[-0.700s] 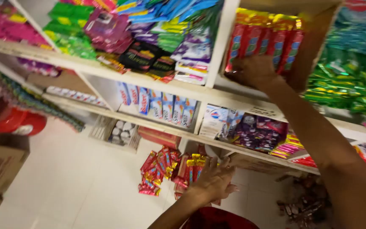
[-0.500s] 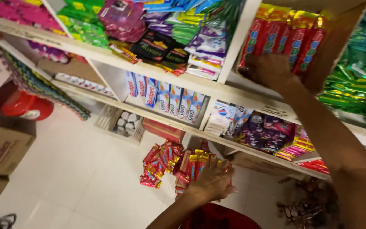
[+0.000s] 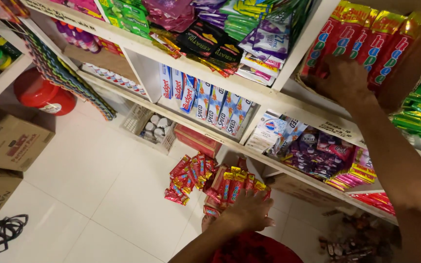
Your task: Organizing small product packets on retail shelves and in display boxes.
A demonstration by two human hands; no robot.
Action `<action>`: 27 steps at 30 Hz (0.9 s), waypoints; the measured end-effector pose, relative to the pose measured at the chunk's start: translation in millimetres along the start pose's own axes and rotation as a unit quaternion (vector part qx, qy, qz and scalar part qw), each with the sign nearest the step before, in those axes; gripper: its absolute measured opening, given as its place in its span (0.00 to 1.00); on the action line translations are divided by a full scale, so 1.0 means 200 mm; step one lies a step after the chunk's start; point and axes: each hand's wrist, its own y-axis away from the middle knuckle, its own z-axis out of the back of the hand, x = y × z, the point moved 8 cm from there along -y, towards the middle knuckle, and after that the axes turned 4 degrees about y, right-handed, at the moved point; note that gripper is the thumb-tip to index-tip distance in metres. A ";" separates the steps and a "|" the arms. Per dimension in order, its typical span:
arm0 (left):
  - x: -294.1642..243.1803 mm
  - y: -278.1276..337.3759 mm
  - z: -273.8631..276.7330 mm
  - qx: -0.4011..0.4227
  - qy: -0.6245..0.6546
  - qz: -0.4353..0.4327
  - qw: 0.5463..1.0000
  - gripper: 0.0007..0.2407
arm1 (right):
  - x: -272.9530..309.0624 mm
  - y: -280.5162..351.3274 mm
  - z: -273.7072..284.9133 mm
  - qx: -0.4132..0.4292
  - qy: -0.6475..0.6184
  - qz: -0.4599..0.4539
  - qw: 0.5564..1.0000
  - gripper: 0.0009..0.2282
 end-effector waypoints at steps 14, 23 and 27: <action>0.06 0.01 -0.10 0.010 0.019 -0.001 1.000 0.29 | -0.11 -0.03 -0.15 -0.011 -0.080 0.023 0.996 0.13; 0.16 0.13 0.00 0.018 0.008 0.071 0.997 0.28 | -0.11 0.00 0.02 -0.079 -0.080 -0.030 0.993 0.12; 0.37 0.17 -0.12 0.004 -0.002 0.108 0.994 0.27 | -0.05 0.08 0.16 -0.133 -0.097 0.005 0.986 0.11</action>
